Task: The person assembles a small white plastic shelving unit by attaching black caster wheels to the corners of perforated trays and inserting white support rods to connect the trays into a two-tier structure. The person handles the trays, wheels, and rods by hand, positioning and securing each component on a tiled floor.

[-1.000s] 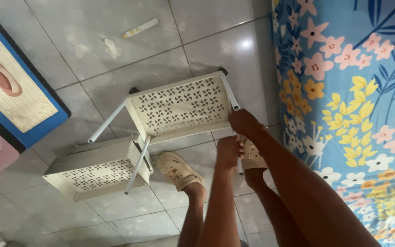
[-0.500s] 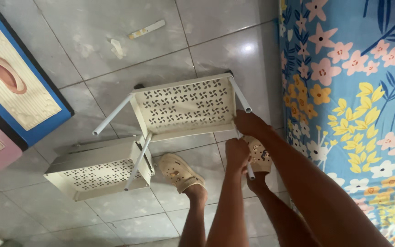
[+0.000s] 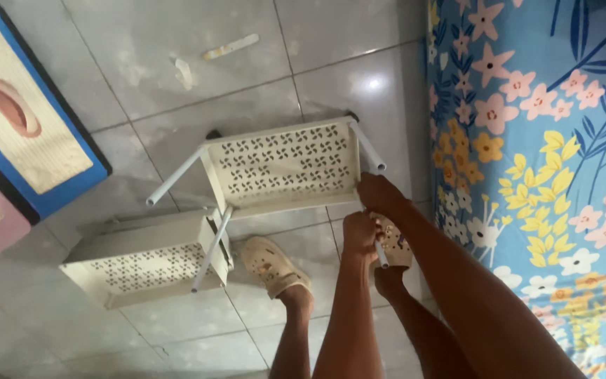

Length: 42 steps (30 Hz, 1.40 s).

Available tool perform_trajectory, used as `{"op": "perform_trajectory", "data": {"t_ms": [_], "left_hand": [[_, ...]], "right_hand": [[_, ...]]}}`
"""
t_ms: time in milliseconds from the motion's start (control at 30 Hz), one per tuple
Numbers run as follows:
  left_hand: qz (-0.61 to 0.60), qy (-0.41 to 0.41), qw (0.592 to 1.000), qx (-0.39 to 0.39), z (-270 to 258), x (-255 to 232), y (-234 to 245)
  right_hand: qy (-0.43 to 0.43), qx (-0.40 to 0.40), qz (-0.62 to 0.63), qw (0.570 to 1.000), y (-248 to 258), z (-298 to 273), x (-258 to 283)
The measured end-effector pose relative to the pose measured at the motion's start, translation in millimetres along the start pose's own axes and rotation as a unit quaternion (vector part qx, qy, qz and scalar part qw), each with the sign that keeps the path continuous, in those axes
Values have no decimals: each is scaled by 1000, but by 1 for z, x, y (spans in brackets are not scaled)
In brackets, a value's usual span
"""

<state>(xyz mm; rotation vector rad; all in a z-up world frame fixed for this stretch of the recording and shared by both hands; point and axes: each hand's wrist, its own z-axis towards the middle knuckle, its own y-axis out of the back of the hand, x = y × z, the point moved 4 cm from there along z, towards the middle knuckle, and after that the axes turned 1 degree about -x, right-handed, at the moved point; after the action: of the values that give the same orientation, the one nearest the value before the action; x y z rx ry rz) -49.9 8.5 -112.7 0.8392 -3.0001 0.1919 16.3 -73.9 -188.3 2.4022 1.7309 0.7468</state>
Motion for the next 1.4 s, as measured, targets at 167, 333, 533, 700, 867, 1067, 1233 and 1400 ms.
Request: {"op": "perform_trajectory", "data": {"t_ms": [167,333,533,700,867,1067,1233,1400], "left_hand": [[19,56,998,18,-39,-17,8],[106,-97,990,15,-67,-24,64],[11,-226,974,-22,-81,27,217],[9,-292,948,-127,-81,21,305],[19,-279,948,-155,-95,2,379],[1,-288,944,-161,-89,-41,439],[20,-270,946,-178,-89,-53,479],[-51,-289,932,-213,-103,-48,504]], "right_hand": [[122,-120,-87,981,-11,-18,-18],[74,-150,34,985,-27,-89,-44],[-51,10,122,991,-66,-180,41],[30,58,105,992,-88,-181,168],[85,35,94,991,-132,-139,268],[15,-79,87,993,-180,-51,344],[45,-123,34,991,-202,0,342],[110,-172,-6,979,-202,-10,328]]}}
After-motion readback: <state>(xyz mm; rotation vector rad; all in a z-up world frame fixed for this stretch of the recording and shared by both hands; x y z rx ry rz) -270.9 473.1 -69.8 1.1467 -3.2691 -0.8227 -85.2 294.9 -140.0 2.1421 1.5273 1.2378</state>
